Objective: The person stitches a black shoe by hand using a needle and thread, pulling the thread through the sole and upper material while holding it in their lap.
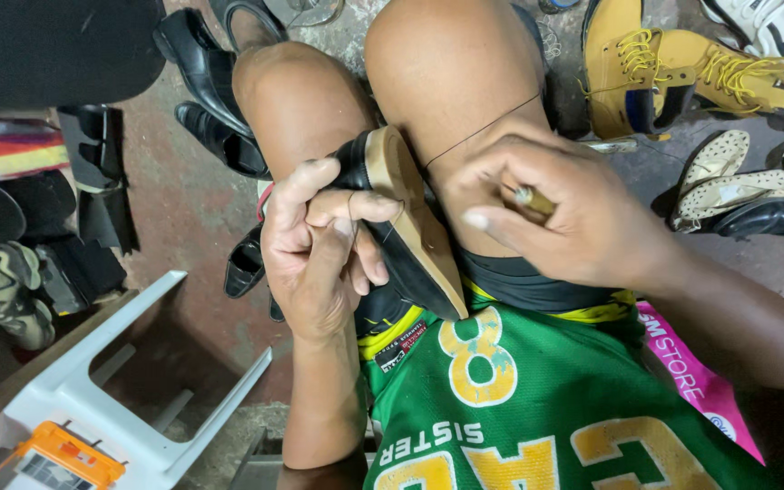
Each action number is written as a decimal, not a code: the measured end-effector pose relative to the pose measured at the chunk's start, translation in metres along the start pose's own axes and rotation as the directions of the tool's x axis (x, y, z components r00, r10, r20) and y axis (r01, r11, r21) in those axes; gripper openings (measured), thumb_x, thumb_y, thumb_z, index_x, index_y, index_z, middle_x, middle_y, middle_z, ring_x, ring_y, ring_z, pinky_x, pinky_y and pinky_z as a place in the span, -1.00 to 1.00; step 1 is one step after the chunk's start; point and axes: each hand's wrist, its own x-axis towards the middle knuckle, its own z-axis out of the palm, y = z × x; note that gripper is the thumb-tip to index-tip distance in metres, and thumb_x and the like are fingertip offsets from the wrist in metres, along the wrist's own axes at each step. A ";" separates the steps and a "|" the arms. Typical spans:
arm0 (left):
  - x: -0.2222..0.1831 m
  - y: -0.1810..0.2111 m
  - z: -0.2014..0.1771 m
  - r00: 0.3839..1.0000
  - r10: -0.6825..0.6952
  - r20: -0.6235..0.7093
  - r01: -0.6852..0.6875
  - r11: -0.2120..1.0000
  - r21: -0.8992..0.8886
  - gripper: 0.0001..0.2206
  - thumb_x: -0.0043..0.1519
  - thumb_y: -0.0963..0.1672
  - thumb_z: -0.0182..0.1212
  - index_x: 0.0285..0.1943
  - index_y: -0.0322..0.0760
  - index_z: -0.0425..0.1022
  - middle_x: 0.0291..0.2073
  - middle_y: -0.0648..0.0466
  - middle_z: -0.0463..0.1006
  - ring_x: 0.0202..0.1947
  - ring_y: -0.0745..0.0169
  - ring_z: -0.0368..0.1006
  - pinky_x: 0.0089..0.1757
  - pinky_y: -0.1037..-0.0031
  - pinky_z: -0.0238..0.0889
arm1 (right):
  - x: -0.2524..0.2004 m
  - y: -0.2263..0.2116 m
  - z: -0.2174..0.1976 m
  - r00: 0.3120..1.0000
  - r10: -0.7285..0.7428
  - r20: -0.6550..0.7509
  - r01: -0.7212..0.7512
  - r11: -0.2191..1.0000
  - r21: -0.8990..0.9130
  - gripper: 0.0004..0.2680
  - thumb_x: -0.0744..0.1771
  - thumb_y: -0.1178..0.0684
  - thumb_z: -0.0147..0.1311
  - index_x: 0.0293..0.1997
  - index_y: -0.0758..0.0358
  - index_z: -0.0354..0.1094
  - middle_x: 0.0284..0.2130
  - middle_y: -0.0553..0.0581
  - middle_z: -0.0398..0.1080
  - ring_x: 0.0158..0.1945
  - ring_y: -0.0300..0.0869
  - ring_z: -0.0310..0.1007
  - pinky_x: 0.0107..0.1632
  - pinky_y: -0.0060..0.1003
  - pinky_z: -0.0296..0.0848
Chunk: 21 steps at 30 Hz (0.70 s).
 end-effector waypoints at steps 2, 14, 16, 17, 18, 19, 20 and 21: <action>0.003 -0.005 -0.003 1.000 0.007 0.023 -0.005 0.997 -0.083 -0.65 0.45 -0.32 -0.06 0.44 -0.46 0.25 -0.17 -0.27 0.64 -0.64 0.38 0.37 -0.58 0.71 0.15 | 0.006 -0.007 0.012 0.981 -0.097 -0.170 0.061 0.977 -0.204 -0.81 0.32 0.14 0.16 0.02 0.27 0.38 -0.14 0.06 0.38 -0.16 -0.27 0.50 -0.26 -0.34 0.50; 0.004 0.028 0.024 0.991 -0.030 0.130 -0.027 0.910 0.413 -0.64 0.42 -0.34 0.05 0.41 -0.40 0.32 -0.01 -0.15 0.67 -0.54 0.40 0.47 -0.48 0.68 0.33 | -0.013 0.017 0.000 0.900 0.211 0.381 -0.436 0.445 0.783 -0.90 0.38 0.15 0.15 -0.19 0.39 0.38 -0.46 0.01 0.33 -0.47 -0.41 0.24 -0.36 -0.51 0.22; 0.006 0.038 0.033 0.939 0.073 0.335 -0.286 0.705 0.649 -0.47 0.27 -0.30 0.37 0.43 -0.27 0.31 -0.14 0.02 0.66 -0.42 0.45 0.54 -0.30 0.67 0.41 | -0.019 0.007 -0.010 0.927 0.222 0.302 -0.367 0.699 0.614 -0.88 0.39 0.08 0.12 -0.11 0.32 0.46 -0.41 -0.06 0.39 -0.42 -0.42 0.27 -0.37 -0.49 0.27; 0.006 0.041 0.038 0.941 0.068 0.331 -0.280 0.705 0.651 -0.47 0.27 -0.30 0.37 0.43 -0.27 0.31 -0.14 0.02 0.66 -0.42 0.45 0.54 -0.30 0.67 0.41 | -0.020 0.001 -0.007 0.925 0.223 0.307 -0.372 0.694 0.616 -0.88 0.39 0.08 0.12 -0.11 0.32 0.46 -0.41 -0.06 0.39 -0.42 -0.42 0.27 -0.37 -0.49 0.27; 0.009 0.042 0.041 0.947 0.044 0.317 -0.272 0.636 0.722 -0.40 0.22 -0.26 0.47 0.45 -0.23 0.32 -0.25 0.06 0.53 -0.44 0.43 0.43 -0.33 0.67 0.34 | -0.018 -0.005 -0.001 0.972 0.198 0.128 -0.232 0.896 0.379 -0.88 0.38 0.04 0.13 -0.15 0.27 0.45 -0.41 -0.10 0.43 -0.40 -0.42 0.34 -0.35 -0.47 0.34; 0.011 0.042 0.043 0.949 0.036 0.314 -0.272 0.598 0.754 -0.37 0.19 -0.24 0.52 0.46 -0.22 0.32 -0.31 0.07 0.47 -0.45 0.43 0.37 -0.34 0.67 0.31 | -0.013 -0.010 0.004 0.992 0.116 -0.040 -0.113 0.991 0.078 -0.88 0.36 0.01 0.13 -0.20 0.22 0.44 -0.42 -0.15 0.46 -0.39 -0.43 0.41 -0.33 -0.47 0.40; 0.013 0.043 0.046 0.952 0.024 0.306 -0.267 0.559 0.785 -0.33 0.17 -0.22 0.57 0.47 -0.20 0.33 -0.37 0.09 0.40 -0.47 0.42 0.32 -0.36 0.66 0.28 | -0.005 -0.013 0.009 0.993 0.113 -0.045 -0.109 0.991 0.078 -0.88 0.36 0.01 0.13 -0.20 0.22 0.44 -0.42 -0.15 0.46 -0.39 -0.43 0.41 -0.33 -0.47 0.40; 0.014 0.043 0.047 0.947 0.032 0.321 -0.285 0.547 0.787 -0.33 0.14 -0.25 0.53 0.45 -0.20 0.30 -0.31 0.10 0.39 -0.44 0.41 0.31 -0.34 0.65 0.29 | 0.003 -0.014 0.014 0.992 0.105 -0.076 -0.113 0.988 -0.106 -0.85 0.33 -0.04 0.22 -0.12 0.16 0.49 -0.51 -0.09 0.39 -0.48 -0.39 0.36 -0.39 -0.43 0.35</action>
